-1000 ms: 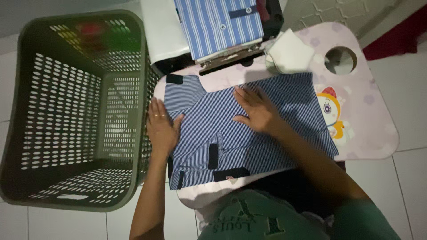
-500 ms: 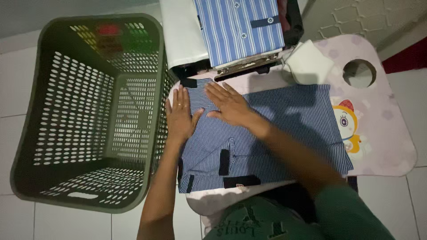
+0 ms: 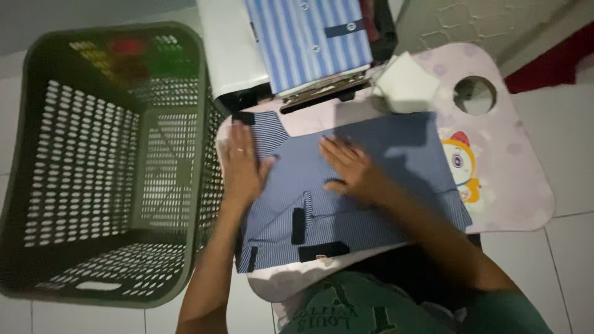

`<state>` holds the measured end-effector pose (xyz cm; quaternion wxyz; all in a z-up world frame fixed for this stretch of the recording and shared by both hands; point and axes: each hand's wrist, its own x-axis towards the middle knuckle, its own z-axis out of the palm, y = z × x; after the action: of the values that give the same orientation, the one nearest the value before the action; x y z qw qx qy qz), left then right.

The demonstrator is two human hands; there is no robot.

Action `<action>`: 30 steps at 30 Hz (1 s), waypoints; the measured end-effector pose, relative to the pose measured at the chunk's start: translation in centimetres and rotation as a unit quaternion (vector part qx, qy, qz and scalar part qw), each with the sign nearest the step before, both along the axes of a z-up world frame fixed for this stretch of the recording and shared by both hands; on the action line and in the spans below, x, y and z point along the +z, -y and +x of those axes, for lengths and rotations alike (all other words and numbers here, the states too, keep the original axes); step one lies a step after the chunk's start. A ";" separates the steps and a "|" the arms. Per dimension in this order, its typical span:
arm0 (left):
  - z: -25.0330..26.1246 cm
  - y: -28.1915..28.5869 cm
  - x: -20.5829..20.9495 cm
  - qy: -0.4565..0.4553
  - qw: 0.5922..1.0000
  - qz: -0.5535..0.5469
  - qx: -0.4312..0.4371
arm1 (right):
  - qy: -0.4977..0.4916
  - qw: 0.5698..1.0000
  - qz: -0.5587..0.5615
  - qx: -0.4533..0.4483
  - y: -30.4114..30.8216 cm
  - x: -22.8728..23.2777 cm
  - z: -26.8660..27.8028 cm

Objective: The person folds several garments on a small table, including a striped polo shirt, a striped t-shirt, a white baby bodysuit, and a light green baby bodysuit. Each item is smoothed, folded into a compact rectangle, and stacked on the table.

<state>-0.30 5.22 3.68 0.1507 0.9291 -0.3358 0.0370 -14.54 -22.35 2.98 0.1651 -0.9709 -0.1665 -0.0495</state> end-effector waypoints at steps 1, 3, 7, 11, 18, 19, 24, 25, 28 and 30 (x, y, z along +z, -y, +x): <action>-0.7 0.8 0.3 -0.023 0.999 -0.020 -0.024 | -0.008 1.000 -0.014 -0.001 0.5 -0.4 -0.7; -2.8 3.0 0.2 -0.083 0.984 -0.041 -0.149 | -0.028 0.999 -0.039 0.000 1.2 -1.4 -2.3; -5.0 5.3 0.0 -0.053 0.964 0.023 -0.261 | -0.034 0.998 -0.012 -0.056 4.4 -1.5 -4.0; -5.1 5.7 0.1 -0.089 0.966 0.042 -0.240 | 0.000 0.988 0.000 -0.153 8.5 -0.2 -5.4; -5.6 8.6 -0.1 -0.107 0.966 0.060 -0.228 | 0.060 0.988 0.025 -0.140 10.0 1.5 -6.6; -5.7 9.3 -0.2 -0.110 0.964 0.059 -0.234 | 0.060 0.986 0.050 -0.149 10.3 1.7 -6.5; -5.4 13.4 -0.1 -0.049 0.975 -0.076 -0.201 | -0.153 0.919 -0.064 -0.357 12.9 2.9 -4.3; -5.1 14.5 -0.1 -0.048 0.973 -0.126 -0.186 | -0.055 0.923 -0.029 -0.380 13.3 2.8 -4.2; -4.3 18.4 0.4 -0.030 0.980 -0.157 -0.121 | 0.157 0.900 0.031 -0.406 14.4 2.2 -3.9; -4.2 20.2 0.6 -0.040 0.981 -0.158 -0.110 | 0.172 0.897 0.014 -0.406 15.0 1.3 -3.8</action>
<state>-4.47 -14.97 4.30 0.3118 0.8518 -0.4195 0.0356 -18.30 -37.31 4.30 0.1130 -0.9280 0.2168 -0.2810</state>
